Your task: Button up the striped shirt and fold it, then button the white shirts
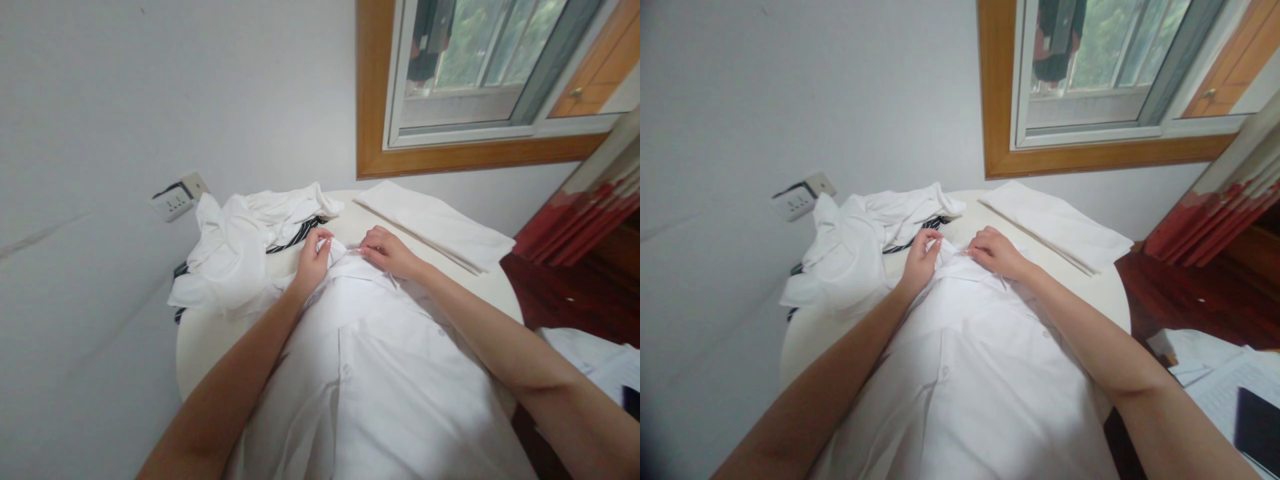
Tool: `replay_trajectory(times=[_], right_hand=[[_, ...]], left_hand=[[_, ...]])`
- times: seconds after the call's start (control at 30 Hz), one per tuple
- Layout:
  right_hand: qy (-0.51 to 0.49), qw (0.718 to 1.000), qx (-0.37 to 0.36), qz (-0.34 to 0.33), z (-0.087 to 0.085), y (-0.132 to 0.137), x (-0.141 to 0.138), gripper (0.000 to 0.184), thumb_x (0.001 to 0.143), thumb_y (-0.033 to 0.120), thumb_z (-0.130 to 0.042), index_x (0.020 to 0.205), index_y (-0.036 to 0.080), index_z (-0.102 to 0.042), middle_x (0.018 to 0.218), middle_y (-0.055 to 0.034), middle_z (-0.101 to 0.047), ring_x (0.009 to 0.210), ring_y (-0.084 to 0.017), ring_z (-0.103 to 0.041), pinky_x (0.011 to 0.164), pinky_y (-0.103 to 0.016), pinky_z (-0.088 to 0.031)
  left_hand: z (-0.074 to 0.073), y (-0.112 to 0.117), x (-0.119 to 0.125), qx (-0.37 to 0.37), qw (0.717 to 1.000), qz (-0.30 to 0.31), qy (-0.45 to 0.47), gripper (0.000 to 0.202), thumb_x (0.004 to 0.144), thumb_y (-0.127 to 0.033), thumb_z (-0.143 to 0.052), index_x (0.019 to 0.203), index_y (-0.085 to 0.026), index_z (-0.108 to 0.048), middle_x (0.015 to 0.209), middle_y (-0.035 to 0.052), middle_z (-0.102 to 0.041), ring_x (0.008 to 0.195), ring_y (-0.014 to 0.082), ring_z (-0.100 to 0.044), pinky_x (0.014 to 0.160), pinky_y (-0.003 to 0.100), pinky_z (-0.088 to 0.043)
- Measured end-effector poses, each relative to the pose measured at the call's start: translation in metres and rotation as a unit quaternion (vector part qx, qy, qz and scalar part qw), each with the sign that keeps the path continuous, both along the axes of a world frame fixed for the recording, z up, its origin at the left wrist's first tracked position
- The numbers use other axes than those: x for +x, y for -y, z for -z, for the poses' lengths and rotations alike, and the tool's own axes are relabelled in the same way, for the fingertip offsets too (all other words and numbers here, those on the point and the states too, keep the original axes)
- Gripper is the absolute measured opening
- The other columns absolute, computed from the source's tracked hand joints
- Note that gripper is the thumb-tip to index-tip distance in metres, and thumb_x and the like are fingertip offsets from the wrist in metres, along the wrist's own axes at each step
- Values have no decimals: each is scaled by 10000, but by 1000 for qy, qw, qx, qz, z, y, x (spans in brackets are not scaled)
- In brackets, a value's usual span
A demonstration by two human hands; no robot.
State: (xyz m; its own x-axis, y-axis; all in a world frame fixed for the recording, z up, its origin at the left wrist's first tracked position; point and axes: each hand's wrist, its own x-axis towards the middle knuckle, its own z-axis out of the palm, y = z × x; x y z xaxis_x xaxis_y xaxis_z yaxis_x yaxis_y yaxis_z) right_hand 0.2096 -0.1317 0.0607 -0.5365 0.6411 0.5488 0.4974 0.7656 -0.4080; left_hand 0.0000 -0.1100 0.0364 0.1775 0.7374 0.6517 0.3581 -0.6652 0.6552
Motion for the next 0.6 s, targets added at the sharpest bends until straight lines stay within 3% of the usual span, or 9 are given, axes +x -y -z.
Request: replay_trajectory(times=[0.2,0.33,0.47,0.6], right_hand=[[-144,979,-132,52,7,8,-17,412,927,521,-371,699,203,-497,614,26,-423,615,-129,-415,603,-248,-345],[-194,959,-196,70,18,5,-21,427,906,558,-385,660,210,-421,565,49,-331,545,-109,-334,515,-230,-293],[-241,936,-244,75,25,0,-20,436,879,598,-410,680,211,-441,566,47,-371,528,-107,-346,482,-226,-296],[-286,911,-289,72,30,-2,-21,458,839,646,-442,697,211,-472,567,44,-422,517,-109,-379,464,-226,-319]], left_hand=[[-5,9,2,-1,984,109,-139,229,894,-211,-400,961,-196,-618,914,44,-585,926,180,-541,885,313,-429],[-5,8,1,-56,974,176,-127,242,875,-240,-448,968,-192,-666,906,49,-590,927,184,-549,894,320,-431],[-6,4,-4,-104,960,235,-113,256,866,-310,-502,1003,-190,-682,950,68,-613,961,201,-568,921,343,-426],[-3,1,-7,-100,959,239,-116,280,845,-346,-549,1038,-202,-690,986,76,-627,986,207,-567,942,354,-418]])
